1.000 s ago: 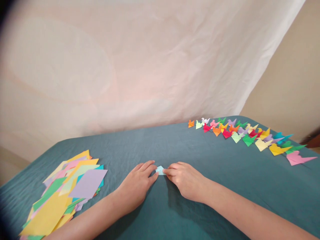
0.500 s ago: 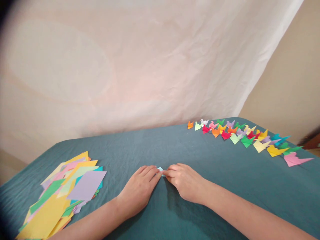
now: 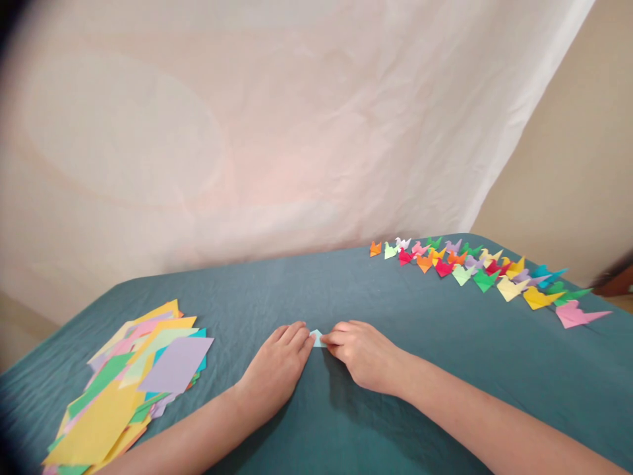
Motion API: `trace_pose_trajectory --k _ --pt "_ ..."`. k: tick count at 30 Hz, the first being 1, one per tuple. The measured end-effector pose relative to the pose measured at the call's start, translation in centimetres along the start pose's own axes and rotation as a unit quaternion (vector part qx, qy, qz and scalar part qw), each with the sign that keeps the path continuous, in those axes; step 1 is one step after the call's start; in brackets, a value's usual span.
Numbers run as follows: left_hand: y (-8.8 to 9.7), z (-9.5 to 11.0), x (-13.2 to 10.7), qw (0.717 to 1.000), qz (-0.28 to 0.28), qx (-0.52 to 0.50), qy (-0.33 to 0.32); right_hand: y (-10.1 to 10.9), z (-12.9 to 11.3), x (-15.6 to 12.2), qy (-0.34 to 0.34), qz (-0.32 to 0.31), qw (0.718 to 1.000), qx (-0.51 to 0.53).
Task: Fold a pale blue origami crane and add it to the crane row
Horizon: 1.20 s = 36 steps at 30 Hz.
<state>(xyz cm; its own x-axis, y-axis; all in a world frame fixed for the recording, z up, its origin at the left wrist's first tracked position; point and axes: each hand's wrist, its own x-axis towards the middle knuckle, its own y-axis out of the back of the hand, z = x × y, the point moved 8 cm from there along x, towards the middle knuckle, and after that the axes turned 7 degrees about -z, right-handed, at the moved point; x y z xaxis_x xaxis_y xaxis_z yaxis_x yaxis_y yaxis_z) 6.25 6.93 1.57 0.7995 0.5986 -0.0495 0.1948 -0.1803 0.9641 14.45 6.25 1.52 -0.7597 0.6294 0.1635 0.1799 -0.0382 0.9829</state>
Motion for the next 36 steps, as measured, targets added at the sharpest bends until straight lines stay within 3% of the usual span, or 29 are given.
trace_pose_trajectory --k 18,25,36 --pt "-0.56 0.91 -0.1 0.997 -0.013 0.071 -0.022 -0.17 -0.19 0.1 -0.001 -0.024 1.0 -0.007" --pt "-0.55 0.79 -0.16 0.998 -0.008 0.065 -0.024 0.08 -0.51 0.04 0.006 0.004 1.0 0.0" --pt "-0.64 0.79 -0.06 0.998 -0.014 0.056 -0.021 0.3 -0.55 0.67 -0.018 -0.056 0.998 -0.036"
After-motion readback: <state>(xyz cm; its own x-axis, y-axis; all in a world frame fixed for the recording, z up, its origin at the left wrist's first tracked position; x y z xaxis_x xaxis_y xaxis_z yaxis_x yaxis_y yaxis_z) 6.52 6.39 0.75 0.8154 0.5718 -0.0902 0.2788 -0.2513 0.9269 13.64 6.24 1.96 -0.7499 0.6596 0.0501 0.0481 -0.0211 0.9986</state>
